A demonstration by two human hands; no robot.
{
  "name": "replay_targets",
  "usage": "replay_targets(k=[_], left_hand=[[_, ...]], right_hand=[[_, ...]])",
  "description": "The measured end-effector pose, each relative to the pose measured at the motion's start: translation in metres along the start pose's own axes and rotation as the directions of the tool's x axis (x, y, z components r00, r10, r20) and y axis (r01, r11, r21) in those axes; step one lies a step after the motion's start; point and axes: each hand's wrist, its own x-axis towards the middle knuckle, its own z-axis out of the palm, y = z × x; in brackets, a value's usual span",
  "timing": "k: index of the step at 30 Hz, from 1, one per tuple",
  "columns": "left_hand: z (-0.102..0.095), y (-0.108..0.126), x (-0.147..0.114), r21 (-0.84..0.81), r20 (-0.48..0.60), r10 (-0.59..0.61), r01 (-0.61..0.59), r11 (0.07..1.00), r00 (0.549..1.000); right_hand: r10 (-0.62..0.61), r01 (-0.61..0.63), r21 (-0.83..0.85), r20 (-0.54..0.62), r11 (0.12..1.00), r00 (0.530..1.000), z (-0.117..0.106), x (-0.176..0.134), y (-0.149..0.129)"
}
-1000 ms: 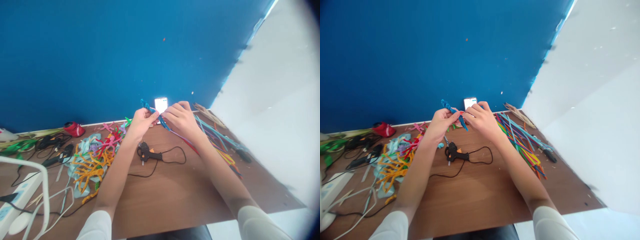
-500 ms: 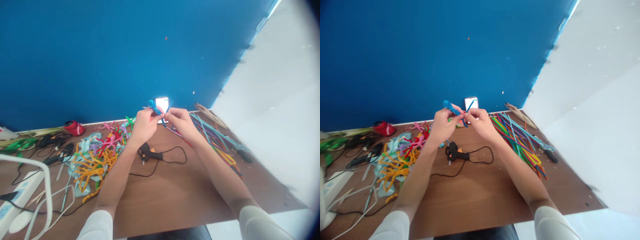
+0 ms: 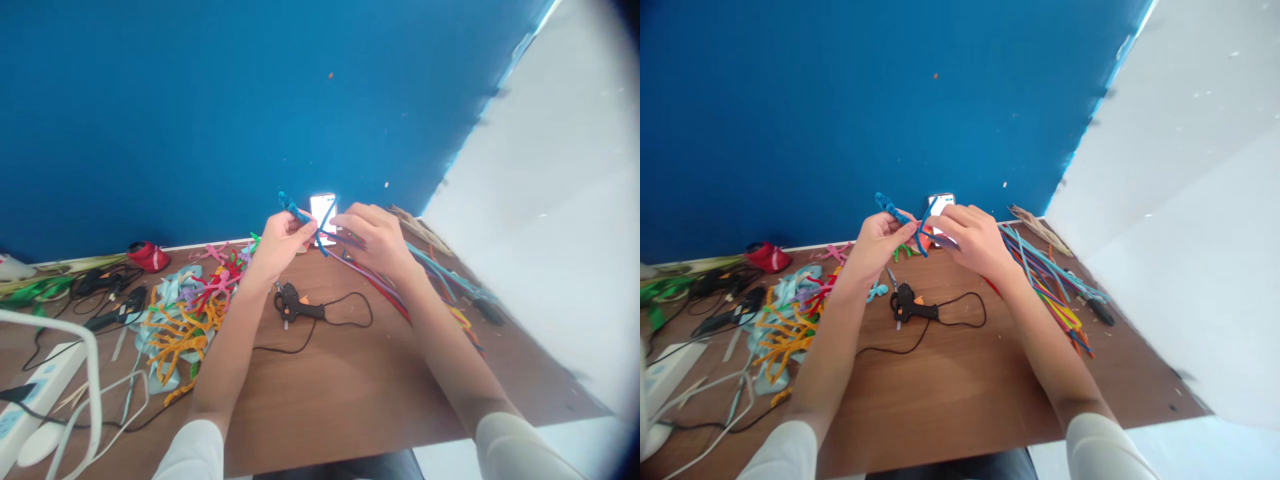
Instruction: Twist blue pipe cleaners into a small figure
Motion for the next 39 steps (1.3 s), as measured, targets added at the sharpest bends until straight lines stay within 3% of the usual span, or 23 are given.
replay_targets(k=[3,8,14,17,20,22,25,27,29,30,31,32,34,36,37,39], left_hand=[[0.0,0.004,-0.002,-0.028,0.064,-0.053,0.055,0.998,0.997],[-0.002,0.006,-0.003,-0.044,0.124,-0.074,0.08,0.996,0.99],[0.0,0.005,-0.003,-0.044,0.099,-0.073,0.078,0.996,0.992],[0.003,0.003,-0.003,0.02,0.039,0.049,-0.05,0.999,0.998],[0.008,0.002,-0.004,0.215,-0.024,0.246,-0.235,0.948,0.969],[0.011,0.001,-0.006,0.4,-0.031,0.372,-0.329,0.855,0.928],[0.014,0.002,-0.009,0.58,-0.01,0.502,-0.404,0.707,0.865],[0.014,0.004,-0.01,0.604,-0.02,0.53,-0.413,0.682,0.848],[0.013,0.005,-0.01,0.56,-0.058,0.493,-0.38,0.736,0.868],[0.013,0.006,-0.009,0.513,-0.08,0.451,-0.352,0.783,0.889],[0.012,0.006,-0.008,0.452,-0.101,0.401,-0.317,0.834,0.911],[0.011,0.005,-0.007,0.386,-0.115,0.346,-0.279,0.879,0.931],[0.01,0.004,-0.005,0.263,-0.14,0.254,-0.211,0.941,0.957],[0.009,0.001,-0.002,0.177,-0.164,0.188,-0.158,0.971,0.968],[0.009,-0.001,-0.002,0.151,-0.172,0.167,-0.142,0.978,0.971],[0.009,-0.003,-0.001,0.124,-0.17,0.144,-0.124,0.985,0.975]], right_hand=[[-0.069,0.075,-0.104,0.061,0.992,0.996,-0.002,-0.001,0.0],[-0.099,0.1,-0.095,0.01,0.991,0.995,-0.004,0.001,-0.002],[-0.117,0.12,-0.048,0.063,0.992,0.991,-0.002,-0.001,-0.004],[-0.011,0.01,0.028,0.027,1.0,1.0,0.008,-0.001,-0.008],[0.22,-0.212,0.236,-0.007,0.948,0.975,0.019,0.002,-0.015],[0.42,-0.389,0.439,0.028,0.81,0.907,0.025,0.004,-0.02],[0.661,-0.55,0.718,0.168,0.426,0.731,0.033,0.006,-0.028],[0.706,-0.558,0.813,0.298,0.165,0.642,0.035,0.007,-0.032],[0.675,-0.577,0.816,0.411,0.026,0.613,0.035,0.008,-0.034],[0.658,-0.598,0.8,0.429,0.041,0.619,0.034,0.008,-0.033],[0.655,-0.61,0.783,0.4,0.118,0.641,0.032,0.007,-0.032],[0.669,-0.6,0.76,0.312,0.25,0.674,0.029,0.007,-0.031],[0.666,-0.532,0.613,0.012,0.585,0.746,0.024,0.005,-0.028],[0.531,-0.45,0.329,-0.222,0.83,0.818,0.017,0.004,-0.025],[0.443,-0.406,0.183,-0.26,0.895,0.858,0.014,0.003,-0.023],[0.275,-0.288,-0.041,-0.194,0.957,0.942,0.009,0.001,-0.021]])
